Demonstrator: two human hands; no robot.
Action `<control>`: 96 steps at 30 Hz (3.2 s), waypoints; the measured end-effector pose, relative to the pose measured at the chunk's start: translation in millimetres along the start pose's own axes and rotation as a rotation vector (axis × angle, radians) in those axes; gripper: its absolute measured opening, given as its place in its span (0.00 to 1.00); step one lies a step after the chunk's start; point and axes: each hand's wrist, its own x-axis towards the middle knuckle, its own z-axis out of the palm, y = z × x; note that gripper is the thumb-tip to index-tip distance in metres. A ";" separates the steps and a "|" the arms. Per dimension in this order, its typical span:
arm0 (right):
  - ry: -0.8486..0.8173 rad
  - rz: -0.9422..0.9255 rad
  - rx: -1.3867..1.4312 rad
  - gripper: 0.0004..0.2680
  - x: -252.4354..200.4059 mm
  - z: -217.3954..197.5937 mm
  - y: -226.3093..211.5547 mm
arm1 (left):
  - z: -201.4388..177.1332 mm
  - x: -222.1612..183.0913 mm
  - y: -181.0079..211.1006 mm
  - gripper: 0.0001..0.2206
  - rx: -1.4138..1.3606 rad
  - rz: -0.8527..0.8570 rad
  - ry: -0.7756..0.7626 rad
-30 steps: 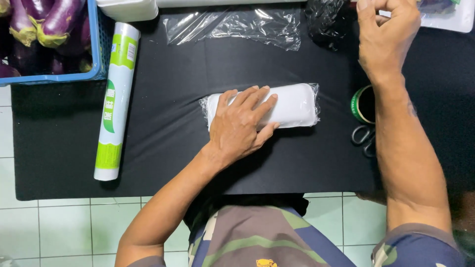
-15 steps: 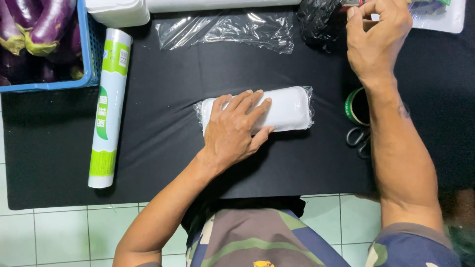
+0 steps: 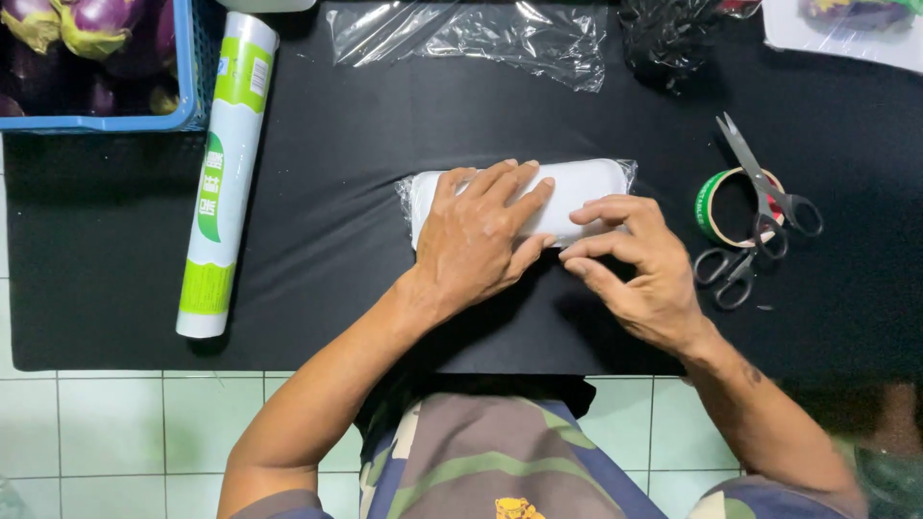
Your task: Wrapping individual eggplants in plastic sleeves and sealing them with tape for retail sale.
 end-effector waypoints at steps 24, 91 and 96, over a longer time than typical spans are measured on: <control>0.325 -0.319 -0.205 0.05 -0.8 32.3 34.4 | -8.0 0.2 -2.2 0.28 0.030 0.065 -0.062; -0.427 -0.160 -0.351 0.18 96.5 2.9 -22.9 | -52.7 -29.3 -55.8 0.08 -0.331 0.021 0.298; -0.437 -0.116 -0.323 0.19 99.7 0.8 -22.5 | -55.5 -25.5 -53.4 0.06 -0.101 0.077 0.260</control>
